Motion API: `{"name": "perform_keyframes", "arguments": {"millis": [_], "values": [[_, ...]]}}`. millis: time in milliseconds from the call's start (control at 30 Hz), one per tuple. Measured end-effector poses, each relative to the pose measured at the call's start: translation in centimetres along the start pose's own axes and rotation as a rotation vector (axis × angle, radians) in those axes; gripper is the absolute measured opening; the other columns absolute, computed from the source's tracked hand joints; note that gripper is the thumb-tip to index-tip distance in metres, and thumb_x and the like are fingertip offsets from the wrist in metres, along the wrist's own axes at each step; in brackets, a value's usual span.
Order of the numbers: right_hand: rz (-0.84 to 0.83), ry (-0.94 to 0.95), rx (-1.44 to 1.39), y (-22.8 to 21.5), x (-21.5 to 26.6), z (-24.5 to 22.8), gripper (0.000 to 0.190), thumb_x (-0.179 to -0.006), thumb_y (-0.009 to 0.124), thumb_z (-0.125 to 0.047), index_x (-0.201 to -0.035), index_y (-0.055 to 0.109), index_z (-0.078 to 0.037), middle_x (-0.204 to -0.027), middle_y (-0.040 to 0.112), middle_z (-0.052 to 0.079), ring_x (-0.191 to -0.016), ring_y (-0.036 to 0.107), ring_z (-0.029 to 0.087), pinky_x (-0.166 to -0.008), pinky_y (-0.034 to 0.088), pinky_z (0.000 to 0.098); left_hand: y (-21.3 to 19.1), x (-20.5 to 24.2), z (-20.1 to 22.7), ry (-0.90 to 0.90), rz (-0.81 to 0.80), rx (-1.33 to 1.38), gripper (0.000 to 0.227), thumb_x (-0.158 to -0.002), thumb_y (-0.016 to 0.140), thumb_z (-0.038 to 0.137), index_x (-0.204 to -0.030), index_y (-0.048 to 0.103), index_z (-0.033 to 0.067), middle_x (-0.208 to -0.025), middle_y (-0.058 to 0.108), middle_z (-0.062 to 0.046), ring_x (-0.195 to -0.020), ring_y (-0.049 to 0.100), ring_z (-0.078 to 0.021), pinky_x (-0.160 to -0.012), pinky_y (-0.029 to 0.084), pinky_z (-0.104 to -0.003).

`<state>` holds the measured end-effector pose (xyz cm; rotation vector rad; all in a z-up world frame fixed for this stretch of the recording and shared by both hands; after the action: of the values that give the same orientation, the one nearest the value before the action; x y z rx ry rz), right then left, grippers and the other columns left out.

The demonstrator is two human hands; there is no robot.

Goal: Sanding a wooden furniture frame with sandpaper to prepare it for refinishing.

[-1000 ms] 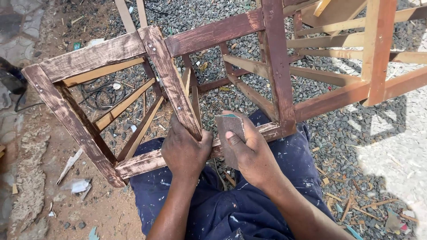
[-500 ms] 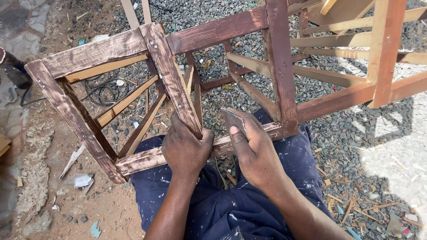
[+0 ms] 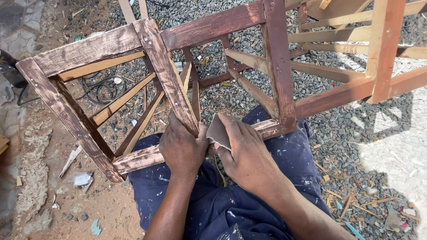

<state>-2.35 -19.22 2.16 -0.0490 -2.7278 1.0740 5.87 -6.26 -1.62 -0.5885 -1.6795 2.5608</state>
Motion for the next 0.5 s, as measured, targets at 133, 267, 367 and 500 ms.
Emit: {"name": "perform_keyframes", "arguments": {"millis": [133, 267, 367, 500], "values": [[0.027, 0.042, -0.230, -1.1, -0.1, 0.9, 0.069, -0.090, 0.059, -0.019, -0.152, 0.033, -0.004, -0.130, 0.055, 0.032, -0.124, 0.057, 0.049, -0.100, 0.046, 0.0669, 0.0, -0.1, -0.6, -0.022, -0.065, 0.051, 0.071, -0.086, 0.070, 0.032, -0.141, 0.046, -0.0067, -0.089, 0.070, -0.026, -0.083, 0.074, -0.0435, -0.075, 0.059, -0.055], [0.172, -0.063, -0.428, -2.2, 0.3, 2.1, 0.068, -0.085, 0.071, -0.019, -0.141, 0.036, -0.001, -0.124, 0.049, 0.033, -0.120, 0.053, 0.053, -0.100, 0.043, 0.0704, -0.7, -0.4, -0.3, -0.037, -0.251, 0.165, 0.082, -0.080, 0.071, 0.030, -0.144, 0.040, -0.0104, -0.097, 0.070, -0.031, -0.090, 0.072, -0.0493, -0.079, 0.057, -0.062], [0.223, -0.077, -0.471, -2.5, 0.5, 2.6, 0.067, -0.087, 0.076, -0.027, -0.138, 0.038, -0.004, -0.127, 0.046, 0.030, -0.122, 0.050, 0.050, -0.106, 0.037, 0.0665, -0.5, -0.6, -0.5, -0.040, -0.447, 0.219, 0.094, -0.077, 0.073, 0.031, -0.148, 0.032, -0.0152, -0.105, 0.067, -0.034, -0.099, 0.069, -0.0527, -0.084, 0.056, -0.065], [0.219, -0.050, -0.539, -2.4, 0.6, 2.7, 0.065, -0.089, 0.075, -0.034, -0.136, 0.040, -0.005, -0.128, 0.047, 0.031, -0.123, 0.050, 0.049, -0.110, 0.033, 0.0641, -0.8, -0.3, 0.7, -0.041, -0.669, 0.308, 0.105, -0.081, 0.076, 0.032, -0.150, 0.019, -0.0212, -0.122, 0.060, -0.041, -0.115, 0.061, -0.0600, -0.095, 0.051, -0.072]]}}
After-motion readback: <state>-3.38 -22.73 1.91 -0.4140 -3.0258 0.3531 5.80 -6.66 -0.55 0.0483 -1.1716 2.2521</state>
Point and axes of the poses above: each hand's wrist, its own x-axis away from the middle knuckle, its own y-axis out of the palm, z = x × y, the point moved 10 cm from there along -x, towards the middle knuckle
